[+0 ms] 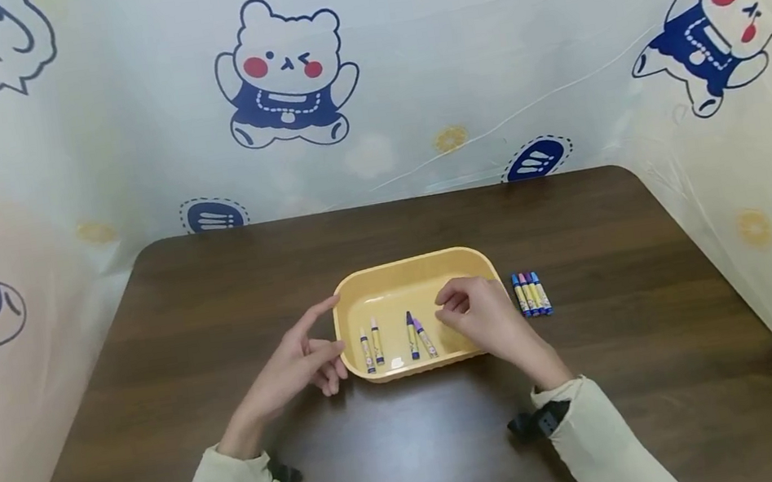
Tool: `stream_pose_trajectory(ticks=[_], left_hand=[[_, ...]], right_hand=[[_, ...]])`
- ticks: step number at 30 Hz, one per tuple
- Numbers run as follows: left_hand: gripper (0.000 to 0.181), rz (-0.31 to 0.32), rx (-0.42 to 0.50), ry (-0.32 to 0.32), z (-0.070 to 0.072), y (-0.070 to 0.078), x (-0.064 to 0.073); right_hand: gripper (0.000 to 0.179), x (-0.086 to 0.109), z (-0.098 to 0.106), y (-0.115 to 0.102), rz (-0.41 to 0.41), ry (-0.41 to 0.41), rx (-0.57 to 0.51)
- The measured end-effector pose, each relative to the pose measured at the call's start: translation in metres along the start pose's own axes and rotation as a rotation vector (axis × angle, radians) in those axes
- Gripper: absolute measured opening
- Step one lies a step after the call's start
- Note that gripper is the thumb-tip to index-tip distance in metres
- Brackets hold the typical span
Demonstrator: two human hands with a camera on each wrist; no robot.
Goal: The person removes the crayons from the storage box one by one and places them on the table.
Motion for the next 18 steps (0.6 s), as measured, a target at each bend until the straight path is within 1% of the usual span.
stream_pose_trajectory(ticks=[3, 6, 9, 12, 15, 18], left_hand=[[0.067, -0.019, 0.038, 0.018, 0.0, -0.002, 0.002], [0.064, -0.029, 0.071, 0.029, 0.0, -0.004, 0.005], [0.062, -0.03, 0.089, 0.052, 0.003, -0.005, 0.009], [0.061, -0.026, 0.104, 0.069, 0.002, -0.007, 0.007], [0.061, -0.021, 0.115, 0.081, 0.003, -0.009, 0.006], [0.06, -0.025, 0.118, 0.083, 0.003, -0.009, 0.005]], right_hand=[[0.01, -0.007, -0.018, 0.004, -0.035, -0.044, -0.097], [0.011, -0.011, -0.032, 0.008, -0.069, -0.075, -0.106], [0.012, -0.014, -0.044, 0.011, -0.111, -0.113, -0.058], [0.016, -0.015, -0.05, 0.017, -0.159, -0.151, 0.022], [0.024, -0.015, -0.055, 0.019, -0.18, -0.184, 0.096], [0.024, -0.016, -0.057, 0.018, -0.186, -0.194, 0.133]])
Point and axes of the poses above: each hand's wrist, its own x-axis away from the middle knuckle, its own z-axis out of the back of the hand, y = z × x, the point moved 9 cm from there along -x, towards the middle knuckle, and after that the axes turned 7 degrees about x, right-handed, at the moved point
